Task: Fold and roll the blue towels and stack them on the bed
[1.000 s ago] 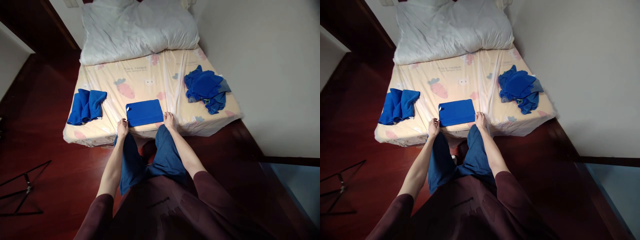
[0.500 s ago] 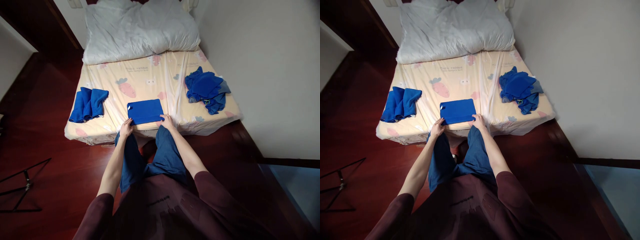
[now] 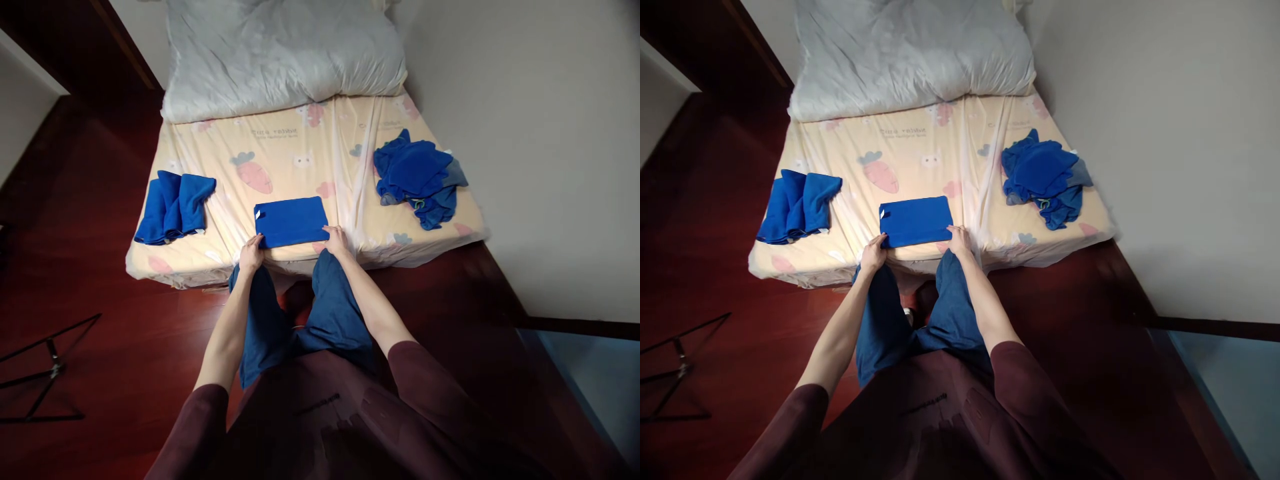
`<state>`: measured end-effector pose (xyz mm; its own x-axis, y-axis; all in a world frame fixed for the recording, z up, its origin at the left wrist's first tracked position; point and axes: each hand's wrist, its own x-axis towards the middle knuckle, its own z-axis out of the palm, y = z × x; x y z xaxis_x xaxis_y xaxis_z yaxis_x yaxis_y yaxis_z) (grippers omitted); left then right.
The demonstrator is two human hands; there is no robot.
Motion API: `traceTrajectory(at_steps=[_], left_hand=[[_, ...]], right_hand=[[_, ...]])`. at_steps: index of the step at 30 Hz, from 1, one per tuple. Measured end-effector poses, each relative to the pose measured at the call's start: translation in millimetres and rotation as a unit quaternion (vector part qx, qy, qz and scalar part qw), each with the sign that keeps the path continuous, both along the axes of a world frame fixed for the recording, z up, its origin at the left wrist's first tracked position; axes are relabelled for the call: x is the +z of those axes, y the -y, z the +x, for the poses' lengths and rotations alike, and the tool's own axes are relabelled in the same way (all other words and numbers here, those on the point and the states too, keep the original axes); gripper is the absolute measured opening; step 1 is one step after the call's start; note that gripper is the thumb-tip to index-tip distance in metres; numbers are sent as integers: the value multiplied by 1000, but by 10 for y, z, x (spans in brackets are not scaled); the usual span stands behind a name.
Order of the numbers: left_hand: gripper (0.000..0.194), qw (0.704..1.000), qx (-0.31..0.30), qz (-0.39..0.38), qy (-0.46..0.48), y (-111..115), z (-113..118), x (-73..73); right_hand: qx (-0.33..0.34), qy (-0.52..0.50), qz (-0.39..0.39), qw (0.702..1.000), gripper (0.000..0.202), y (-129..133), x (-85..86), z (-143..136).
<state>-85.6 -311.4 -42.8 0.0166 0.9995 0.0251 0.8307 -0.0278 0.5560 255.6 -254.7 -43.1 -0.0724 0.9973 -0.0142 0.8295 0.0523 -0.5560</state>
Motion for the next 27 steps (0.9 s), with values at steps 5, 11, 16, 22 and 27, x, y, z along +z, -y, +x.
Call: traceTrajectory(at_steps=[5,11,16,22,27], left_hand=[[63,1000,22,0,-4,4,-7,70],[42,998,68,-4,11,5,-21,89],[37,994,106,8,35,29,4,98],[35,990,137,6,44,67,28,168],[29,988,153,-10,38,92,36,204]], right_hand=[[14,9,12,1000,57,-41,9,-35],[-16,-50,23,998,42,-35,-71,52],[-45,-67,0,997,39,-40,-91,85],[-69,-64,8,996,38,-33,-70,51],[-84,-57,21,995,34,-47,-90,48]])
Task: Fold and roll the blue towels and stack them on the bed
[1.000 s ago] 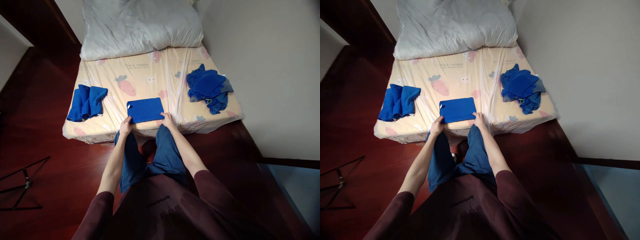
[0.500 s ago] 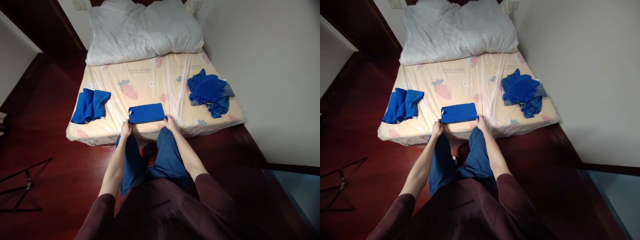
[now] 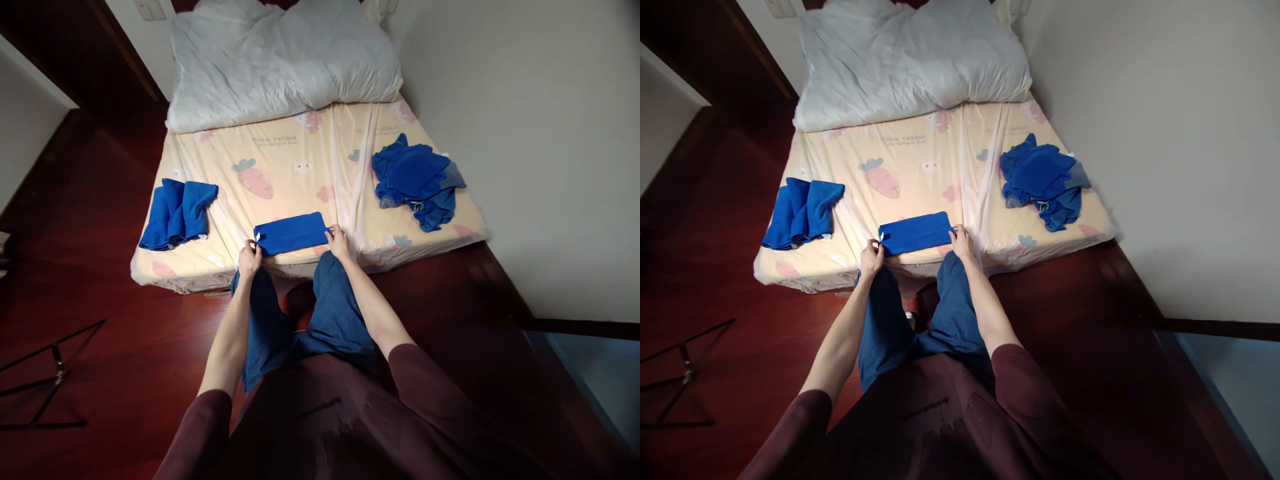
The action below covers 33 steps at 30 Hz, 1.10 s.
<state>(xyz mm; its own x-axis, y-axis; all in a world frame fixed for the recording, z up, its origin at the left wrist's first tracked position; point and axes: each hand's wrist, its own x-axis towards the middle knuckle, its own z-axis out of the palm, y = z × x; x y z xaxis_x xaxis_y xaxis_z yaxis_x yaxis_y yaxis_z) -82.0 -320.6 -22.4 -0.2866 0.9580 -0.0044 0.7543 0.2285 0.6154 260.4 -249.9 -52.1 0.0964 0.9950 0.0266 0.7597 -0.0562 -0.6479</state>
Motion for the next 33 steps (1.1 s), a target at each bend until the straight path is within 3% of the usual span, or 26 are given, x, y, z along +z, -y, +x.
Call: traceTrajectory(at_steps=[5,9,11,13,15,17,23,33], left_hand=[[28,1000,14,-17,-9,3,14,0],[29,998,12,42,-53,22,32,0],[31,993,-27,85,-79,52,48,0],[32,985,-107,104,-88,87,64,-11],[33,972,-190,103,-94,112,76,-39],[33,962,-231,99,-105,120,84,-76],[38,963,-209,109,-133,101,104,-128],[63,967,-209,29,-142,84,106,-142]], right_hand=[[4,8,7,1000,32,0,59,-18],[-6,16,59,998,33,59,173,-34],[18,11,106,994,35,105,224,-44],[71,-2,134,988,36,152,253,-57],[129,-13,134,982,33,188,258,-73],[165,-22,129,977,27,205,243,-87],[182,-46,124,974,18,156,170,-104],[208,-43,3,977,61,71,144,-84]])
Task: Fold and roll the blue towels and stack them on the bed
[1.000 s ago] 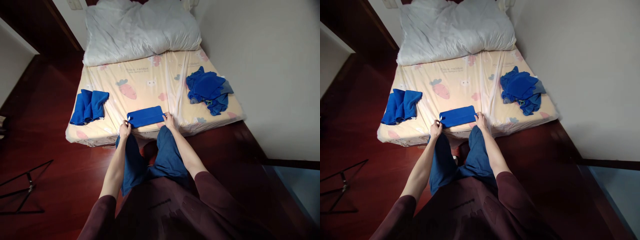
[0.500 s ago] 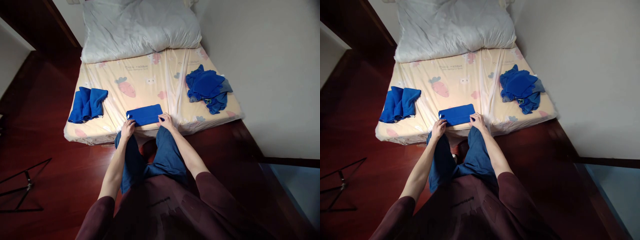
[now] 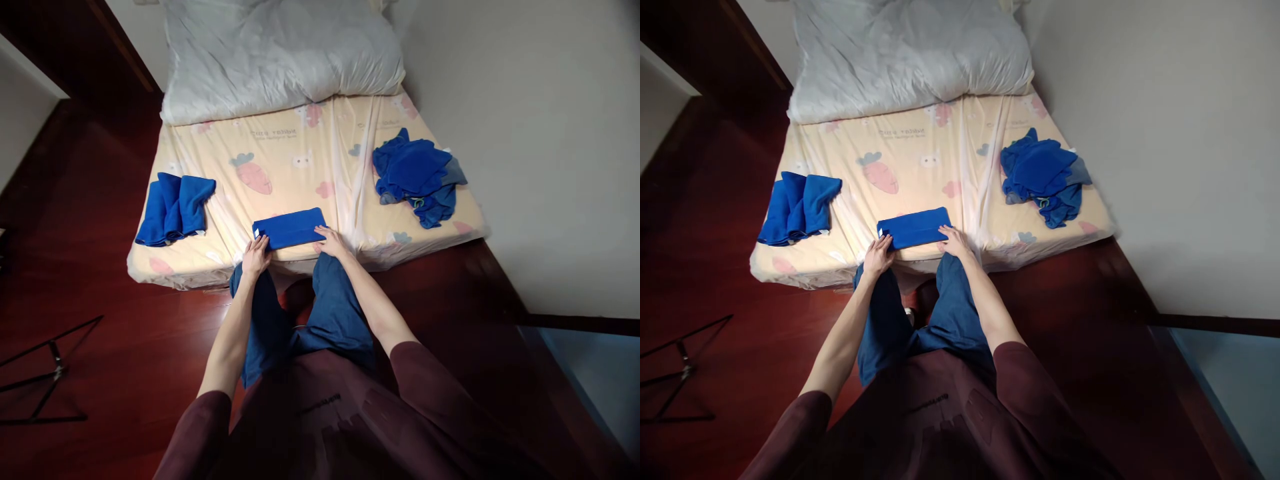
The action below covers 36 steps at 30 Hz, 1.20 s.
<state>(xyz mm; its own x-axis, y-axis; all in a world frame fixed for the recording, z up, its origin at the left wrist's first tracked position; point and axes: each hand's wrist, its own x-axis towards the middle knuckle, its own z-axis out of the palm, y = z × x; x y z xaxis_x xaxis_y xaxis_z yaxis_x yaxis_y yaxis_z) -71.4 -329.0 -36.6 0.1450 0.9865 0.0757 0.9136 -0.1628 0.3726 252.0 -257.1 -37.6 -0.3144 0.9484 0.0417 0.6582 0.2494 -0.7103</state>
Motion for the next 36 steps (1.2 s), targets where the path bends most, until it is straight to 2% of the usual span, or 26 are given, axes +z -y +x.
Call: traceTrajectory(at_steps=[6,12,16,22,27,31,36], left_hand=[[71,999,28,-24,11,-50,-7,-3],[75,997,51,-27,42,-68,-30,16],[70,996,74,-23,54,-64,-34,12],[62,988,112,-22,100,-92,-89,-16],[55,982,115,-21,148,-137,-168,-57],[47,975,144,-20,170,-161,-214,-71],[43,970,177,-13,164,-190,-218,-36]], right_hand=[[-23,12,-16,1000,74,-72,-61,6],[-58,42,-28,997,76,-128,-152,6],[-58,42,-20,997,74,-141,-182,23],[-107,43,-9,993,63,-164,-214,80],[-128,4,10,992,50,-215,-254,142],[-126,-60,31,990,47,-287,-287,135],[-163,-136,-8,977,43,-400,-386,112]])
